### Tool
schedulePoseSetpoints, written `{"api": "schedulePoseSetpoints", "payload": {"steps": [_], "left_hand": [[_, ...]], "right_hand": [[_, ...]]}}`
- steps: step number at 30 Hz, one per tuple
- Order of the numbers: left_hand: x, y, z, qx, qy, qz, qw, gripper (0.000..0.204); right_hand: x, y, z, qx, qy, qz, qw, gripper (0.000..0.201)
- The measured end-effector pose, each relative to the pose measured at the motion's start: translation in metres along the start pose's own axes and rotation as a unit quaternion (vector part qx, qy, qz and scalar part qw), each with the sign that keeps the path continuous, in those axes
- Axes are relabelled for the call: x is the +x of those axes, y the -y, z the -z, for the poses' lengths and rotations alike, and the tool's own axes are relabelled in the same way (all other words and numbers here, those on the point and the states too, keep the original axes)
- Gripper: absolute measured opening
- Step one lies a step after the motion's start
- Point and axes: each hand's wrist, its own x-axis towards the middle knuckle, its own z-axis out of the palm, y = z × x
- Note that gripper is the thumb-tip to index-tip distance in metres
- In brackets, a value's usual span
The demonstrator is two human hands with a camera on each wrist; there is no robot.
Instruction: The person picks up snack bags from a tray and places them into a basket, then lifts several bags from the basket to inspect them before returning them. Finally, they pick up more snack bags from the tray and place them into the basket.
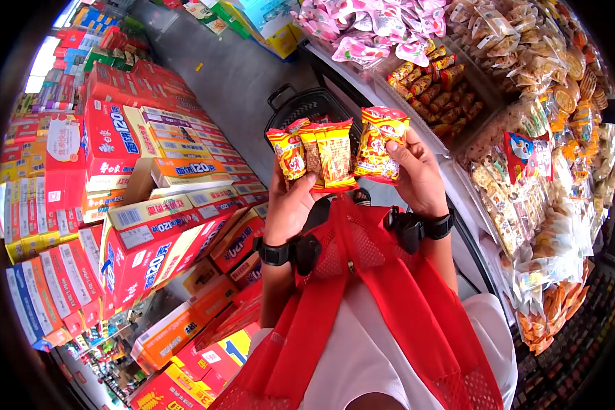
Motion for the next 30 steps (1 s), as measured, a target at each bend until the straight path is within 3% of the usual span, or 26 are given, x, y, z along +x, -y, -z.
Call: {"api": "schedulePoseSetpoints", "payload": {"steps": [6,10,13,18,20,30], "left_hand": [[0.001,0.008,0.005,0.024,-0.001,0.022,0.999,0.059],[0.004,0.017,0.011,0.01,0.008,0.024,1.0,0.058],[0.001,0.019,0.013,0.009,0.001,0.036,0.999,0.058],[0.002,0.03,0.018,-0.01,0.005,0.048,0.999,0.057],[0.001,0.029,0.016,0.027,0.004,0.04,0.999,0.05],[-0.003,0.022,0.015,-0.003,-0.008,0.027,1.0,0.056]], "right_hand": [[-0.009,-0.005,-0.001,-0.007,-0.036,0.012,0.999,0.037],[-0.012,0.002,0.002,0.143,0.019,-0.02,0.989,0.042],[-0.013,0.003,0.004,0.044,-0.021,-0.007,0.999,0.042],[-0.013,0.006,0.0,0.005,-0.047,0.01,0.999,0.04],[-0.012,0.005,-0.001,0.027,-0.048,0.008,0.998,0.035],[-0.012,0.002,0.001,0.071,-0.052,-0.035,0.995,0.037]]}}
